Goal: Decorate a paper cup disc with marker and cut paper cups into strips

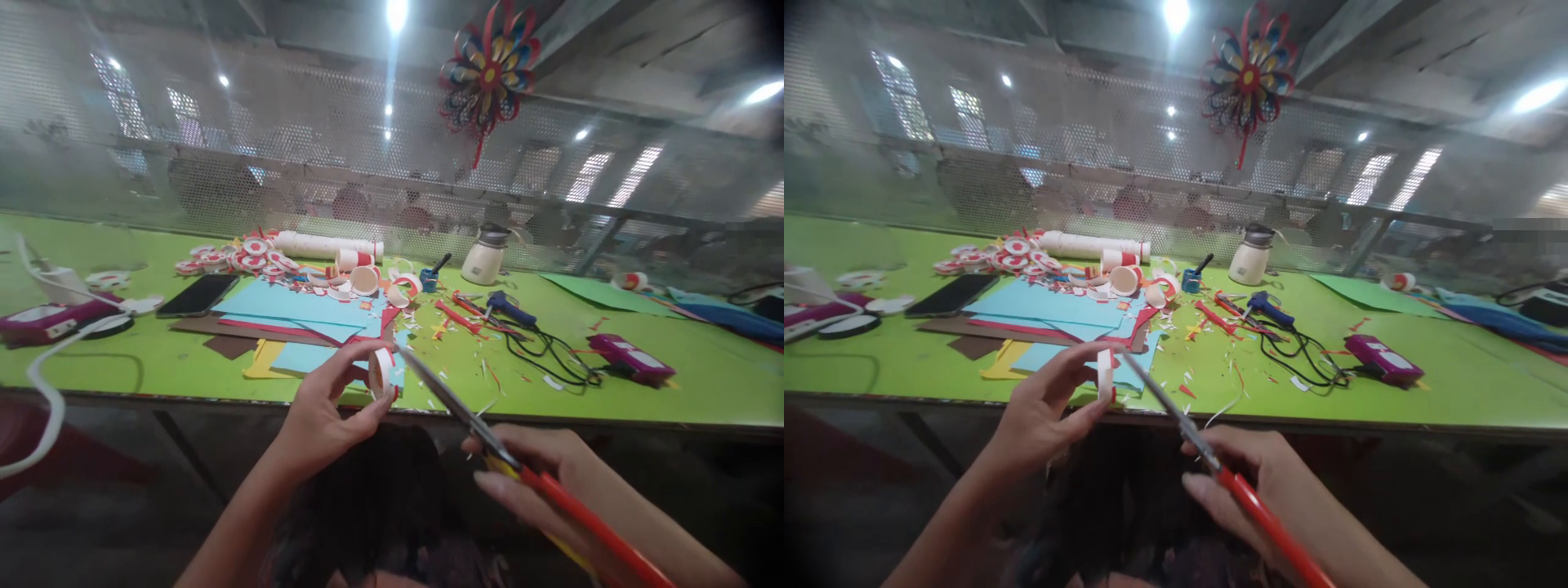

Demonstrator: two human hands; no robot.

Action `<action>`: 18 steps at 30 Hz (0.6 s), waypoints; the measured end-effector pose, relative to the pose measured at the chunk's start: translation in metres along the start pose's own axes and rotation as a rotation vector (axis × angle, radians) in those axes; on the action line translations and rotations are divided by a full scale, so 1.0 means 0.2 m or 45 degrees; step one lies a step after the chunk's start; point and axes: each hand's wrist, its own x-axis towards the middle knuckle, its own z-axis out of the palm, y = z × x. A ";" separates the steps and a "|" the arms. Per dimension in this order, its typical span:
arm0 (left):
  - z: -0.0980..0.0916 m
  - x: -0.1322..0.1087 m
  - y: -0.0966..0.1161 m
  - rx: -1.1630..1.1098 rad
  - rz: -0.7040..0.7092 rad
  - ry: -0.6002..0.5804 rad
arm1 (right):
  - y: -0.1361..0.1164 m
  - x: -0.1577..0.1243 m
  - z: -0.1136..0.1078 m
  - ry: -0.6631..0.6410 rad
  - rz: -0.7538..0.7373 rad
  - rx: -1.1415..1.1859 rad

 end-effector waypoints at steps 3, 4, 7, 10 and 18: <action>-0.01 0.00 0.00 -0.216 -0.100 0.006 | -0.01 0.02 -0.01 0.135 0.145 0.136; -0.02 0.01 0.00 -0.272 -0.105 0.011 | -0.02 0.02 -0.01 0.124 0.177 0.166; -0.03 0.02 -0.02 -0.446 -0.096 -0.010 | -0.01 0.01 0.01 0.038 0.178 0.165; -0.05 0.02 -0.04 -0.595 -0.104 -0.056 | 0.04 -0.01 0.03 -0.033 0.048 0.119; -0.05 0.02 -0.03 -0.729 -0.178 -0.053 | 0.17 -0.02 0.06 -0.081 -0.206 0.081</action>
